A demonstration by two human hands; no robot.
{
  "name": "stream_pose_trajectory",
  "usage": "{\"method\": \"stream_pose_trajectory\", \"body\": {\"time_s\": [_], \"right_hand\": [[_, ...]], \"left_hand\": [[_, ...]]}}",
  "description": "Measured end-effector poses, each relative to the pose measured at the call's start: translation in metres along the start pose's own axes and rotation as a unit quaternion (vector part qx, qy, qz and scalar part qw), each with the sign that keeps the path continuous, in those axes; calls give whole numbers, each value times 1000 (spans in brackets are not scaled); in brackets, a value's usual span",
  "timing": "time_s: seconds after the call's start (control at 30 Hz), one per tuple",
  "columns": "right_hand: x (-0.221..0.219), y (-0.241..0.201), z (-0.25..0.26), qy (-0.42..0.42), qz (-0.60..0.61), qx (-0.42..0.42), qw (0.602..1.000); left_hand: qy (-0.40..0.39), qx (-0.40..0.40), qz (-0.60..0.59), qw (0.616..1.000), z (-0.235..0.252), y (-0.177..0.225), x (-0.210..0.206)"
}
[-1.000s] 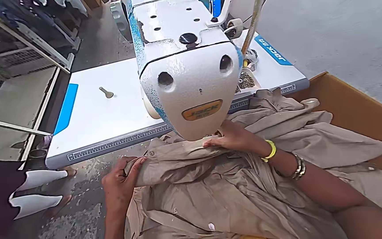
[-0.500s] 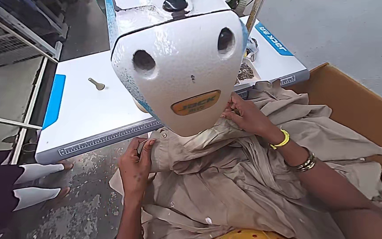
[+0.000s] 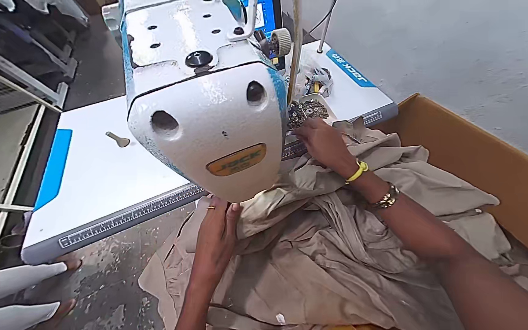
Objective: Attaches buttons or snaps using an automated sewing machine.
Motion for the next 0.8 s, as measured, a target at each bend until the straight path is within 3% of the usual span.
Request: {"method": "stream_pose_trajectory", "body": {"time_s": [0.1, 0.23, 0.47, 0.6, 0.67, 0.7, 0.8], "right_hand": [[-20, -6, 13, 2, -34, 47, 998], [-29, -2, 15, 46, -42, 67, 996], [-13, 24, 16, 47, 150, -6, 988], [2, 12, 16, -16, 274, -73, 959], [17, -16, 12, 0, 234, -24, 972], [28, -37, 6, 36, 185, 26, 982], [37, -108, -30, 126, 78, 248, 957]], "left_hand": [[-46, 67, -77, 994, 8, -7, -14], [-18, 92, -83, 992, 9, -8, -17], [2, 105, -139, 985, 9, -14, -19], [25, 109, -150, 982, 14, -15, -19], [63, 76, -56, 994, 9, -4, -12], [89, 21, -2, 996, 2, 9, -5], [45, -118, 1, 992, -23, 44, 2]]}}
Point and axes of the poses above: each hand's wrist, its own z-axis towards the middle knuckle, its own x-axis out of the back of the hand, y = z × x, the point moved 8 cm from there along z, towards the middle knuckle, and after that the axes turned 6 degrees about -y, right-handed, at the moved point
